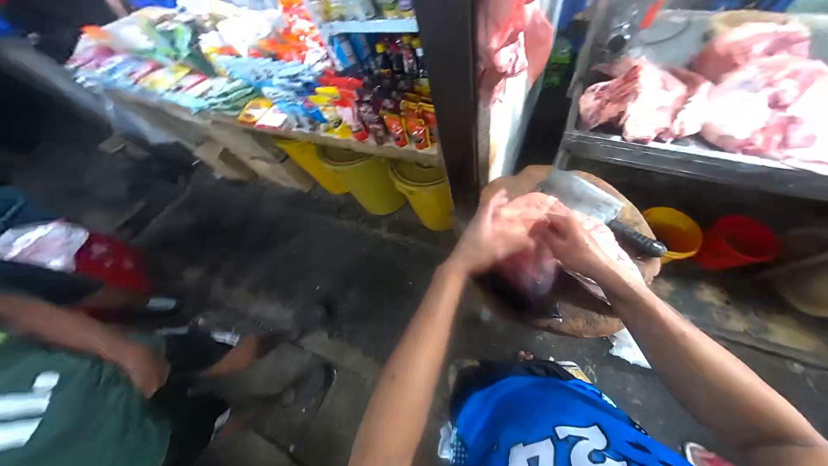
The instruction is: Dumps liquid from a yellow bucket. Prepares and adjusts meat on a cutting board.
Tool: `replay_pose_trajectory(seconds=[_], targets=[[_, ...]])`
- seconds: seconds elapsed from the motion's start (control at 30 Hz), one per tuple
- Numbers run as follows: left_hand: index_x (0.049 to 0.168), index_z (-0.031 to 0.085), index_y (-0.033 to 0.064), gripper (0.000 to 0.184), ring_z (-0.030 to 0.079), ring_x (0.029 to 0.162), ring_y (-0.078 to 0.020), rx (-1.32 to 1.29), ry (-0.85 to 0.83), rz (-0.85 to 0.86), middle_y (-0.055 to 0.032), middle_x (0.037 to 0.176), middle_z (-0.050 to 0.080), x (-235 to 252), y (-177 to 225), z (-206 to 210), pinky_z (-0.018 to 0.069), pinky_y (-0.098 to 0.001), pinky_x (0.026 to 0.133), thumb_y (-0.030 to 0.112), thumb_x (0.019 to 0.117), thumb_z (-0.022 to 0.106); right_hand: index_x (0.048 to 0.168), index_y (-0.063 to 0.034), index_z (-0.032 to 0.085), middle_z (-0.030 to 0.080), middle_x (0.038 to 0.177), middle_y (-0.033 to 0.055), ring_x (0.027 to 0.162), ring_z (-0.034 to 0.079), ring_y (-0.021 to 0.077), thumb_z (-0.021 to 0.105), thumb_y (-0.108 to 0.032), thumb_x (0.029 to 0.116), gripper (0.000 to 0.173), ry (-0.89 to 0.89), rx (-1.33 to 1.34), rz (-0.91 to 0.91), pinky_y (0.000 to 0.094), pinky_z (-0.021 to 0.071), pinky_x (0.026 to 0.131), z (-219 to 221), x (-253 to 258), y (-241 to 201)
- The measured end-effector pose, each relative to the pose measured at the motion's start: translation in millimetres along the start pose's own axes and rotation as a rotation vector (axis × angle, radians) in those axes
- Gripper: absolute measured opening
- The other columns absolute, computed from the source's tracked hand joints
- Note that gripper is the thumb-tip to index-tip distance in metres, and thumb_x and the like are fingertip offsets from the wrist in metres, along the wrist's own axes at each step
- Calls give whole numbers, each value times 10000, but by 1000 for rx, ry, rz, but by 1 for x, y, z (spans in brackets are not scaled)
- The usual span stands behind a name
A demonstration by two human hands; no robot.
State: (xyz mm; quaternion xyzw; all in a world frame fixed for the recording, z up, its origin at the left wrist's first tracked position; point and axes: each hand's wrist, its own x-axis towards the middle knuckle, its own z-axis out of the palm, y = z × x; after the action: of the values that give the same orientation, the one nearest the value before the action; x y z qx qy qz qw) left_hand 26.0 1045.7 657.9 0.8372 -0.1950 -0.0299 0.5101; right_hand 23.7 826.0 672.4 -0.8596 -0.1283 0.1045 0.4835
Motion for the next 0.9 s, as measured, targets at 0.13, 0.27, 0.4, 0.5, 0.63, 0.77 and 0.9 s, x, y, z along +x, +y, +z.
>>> replay_pose_trajectory(seconds=[0.13,0.27,0.4,0.5,0.63,0.77,0.9], targets=[[1514,437,-3,1284,461,1421,-332,182,-118,35,-215,1527,482,-5,-47,70,360,-557,1195,739,559,869,1009,-22,655,633,806,75,716,618,148,518,-185,1063,220,43,58,128,369,544,690,13,0,-21],[1256,632,-56,888,676,1144,-276,109,82,87,-178,1168,716,2,-54,101,525,-468,1038,516,628,892,1094,-14,622,642,893,105,793,634,173,512,-191,1073,209,67,-9,256,392,546,763,28,-2,-49],[1160,694,-77,569,659,1138,-382,145,55,48,-249,1136,711,2,-55,97,478,-526,1042,330,774,789,1176,-45,628,675,992,129,923,669,245,506,-256,1079,263,25,-238,368,488,543,854,43,-3,-67],[1128,704,-58,445,644,1149,-386,72,24,117,-240,1119,709,5,-59,96,448,-552,1061,253,810,719,1144,-51,646,678,967,136,916,672,271,518,-240,1067,241,67,-307,439,520,536,830,49,-5,-75],[1305,600,-42,517,627,1194,-308,-57,-19,160,-187,1229,679,0,-70,91,445,-557,1083,181,841,644,1075,-60,700,703,969,131,933,684,281,567,-242,1031,229,109,-370,450,543,542,836,48,-8,-74],[1324,582,-77,504,690,1034,-335,-45,-19,374,-213,1133,702,-11,-70,93,531,-584,935,190,897,567,1100,-30,713,716,1042,179,1001,687,341,637,-254,993,259,196,-354,486,615,532,882,42,-21,-74],[1095,680,-107,454,627,1109,-474,47,-1,473,-304,1111,672,-17,-75,94,404,-666,1025,247,916,459,1050,-22,725,719,1010,182,993,689,352,607,-273,1011,281,290,-306,487,633,523,864,46,-26,-71]])
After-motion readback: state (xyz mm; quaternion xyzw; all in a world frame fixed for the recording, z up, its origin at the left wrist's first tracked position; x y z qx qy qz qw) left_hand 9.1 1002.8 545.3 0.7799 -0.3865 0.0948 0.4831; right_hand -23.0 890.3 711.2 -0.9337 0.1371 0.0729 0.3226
